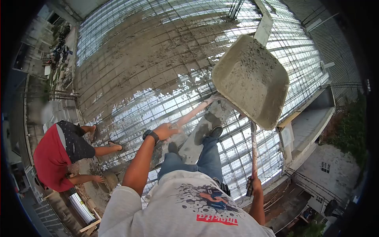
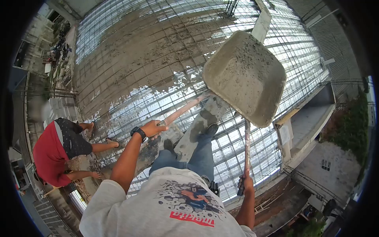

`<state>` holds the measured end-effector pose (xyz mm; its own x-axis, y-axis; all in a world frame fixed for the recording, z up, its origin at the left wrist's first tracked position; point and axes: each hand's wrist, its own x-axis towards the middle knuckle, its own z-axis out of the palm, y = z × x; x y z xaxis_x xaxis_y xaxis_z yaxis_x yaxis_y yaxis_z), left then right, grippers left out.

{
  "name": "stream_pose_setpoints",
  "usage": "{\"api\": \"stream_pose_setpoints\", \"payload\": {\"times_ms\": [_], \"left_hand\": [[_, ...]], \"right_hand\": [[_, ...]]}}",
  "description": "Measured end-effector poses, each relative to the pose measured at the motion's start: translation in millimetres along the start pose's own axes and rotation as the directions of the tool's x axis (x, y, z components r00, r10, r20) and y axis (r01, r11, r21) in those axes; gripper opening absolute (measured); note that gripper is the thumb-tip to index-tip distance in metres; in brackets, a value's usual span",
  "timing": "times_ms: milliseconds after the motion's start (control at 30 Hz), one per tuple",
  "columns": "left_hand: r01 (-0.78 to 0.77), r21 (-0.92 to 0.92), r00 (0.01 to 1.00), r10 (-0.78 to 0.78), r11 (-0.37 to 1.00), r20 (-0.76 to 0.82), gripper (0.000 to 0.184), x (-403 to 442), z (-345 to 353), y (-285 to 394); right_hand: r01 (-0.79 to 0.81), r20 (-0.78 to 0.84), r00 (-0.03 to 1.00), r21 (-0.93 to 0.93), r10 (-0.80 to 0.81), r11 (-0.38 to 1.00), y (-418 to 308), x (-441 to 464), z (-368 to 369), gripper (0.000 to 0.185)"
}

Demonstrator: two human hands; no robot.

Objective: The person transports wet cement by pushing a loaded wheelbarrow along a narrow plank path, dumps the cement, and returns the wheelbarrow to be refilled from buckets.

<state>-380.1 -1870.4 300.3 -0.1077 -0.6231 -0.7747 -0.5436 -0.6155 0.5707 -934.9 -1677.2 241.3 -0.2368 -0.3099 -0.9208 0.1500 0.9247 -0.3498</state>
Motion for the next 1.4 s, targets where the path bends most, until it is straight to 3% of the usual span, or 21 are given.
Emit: {"api": "stream_pose_setpoints", "payload": {"times_ms": [67,267,467,700,933,1033,1067,1167,1200,1400], "left_hand": [[-0.004,-0.105,0.999,0.008,0.994,0.041,0.048,-30,4,-39],[-0.006,0.041,0.998,0.004,0.999,0.066,0.049,-102,-6,-143],[0.022,-0.033,0.999,-0.021,0.999,0.047,0.054,-153,1,-233],[0.007,-0.075,1.000,-0.005,0.997,0.020,0.051,-197,41,-341],[0.057,0.042,0.998,-0.056,0.998,-0.016,0.067,-252,52,-415],[0.039,-0.016,0.999,-0.039,0.999,0.003,0.069,-293,55,-431],[0.040,-0.028,0.999,-0.040,0.999,0.013,0.057,-305,57,-442],[0.080,-0.013,0.997,-0.080,0.997,-0.021,0.059,-326,62,-487],[0.064,-0.029,0.998,-0.064,0.998,-0.017,0.070,-351,59,-479],[0.089,0.062,0.996,-0.089,0.994,0.000,0.057,-389,30,-554]], "right_hand": [[0.030,0.003,1.000,-0.007,-0.030,1.000,50,-22,13,0.069],[-0.013,0.004,1.000,0.062,0.013,0.998,171,-75,57,0.068],[-0.034,0.026,0.999,0.061,0.033,0.998,268,-99,84,0.072],[0.066,0.011,0.998,0.051,-0.067,0.997,367,-113,88,0.068],[0.048,0.016,0.999,0.046,-0.048,0.998,452,-150,96,0.064],[0.030,0.054,0.998,0.007,-0.030,1.000,484,-163,99,0.066],[0.023,0.065,0.998,0.006,-0.024,1.000,497,-172,101,0.066],[0.007,0.077,0.997,0.003,-0.007,1.000,541,-186,106,0.068],[-0.001,0.069,0.998,0.002,0.001,1.000,554,-193,114,0.069],[-0.039,-0.006,0.999,0.019,0.039,0.999,630,-241,171,0.068]]}}
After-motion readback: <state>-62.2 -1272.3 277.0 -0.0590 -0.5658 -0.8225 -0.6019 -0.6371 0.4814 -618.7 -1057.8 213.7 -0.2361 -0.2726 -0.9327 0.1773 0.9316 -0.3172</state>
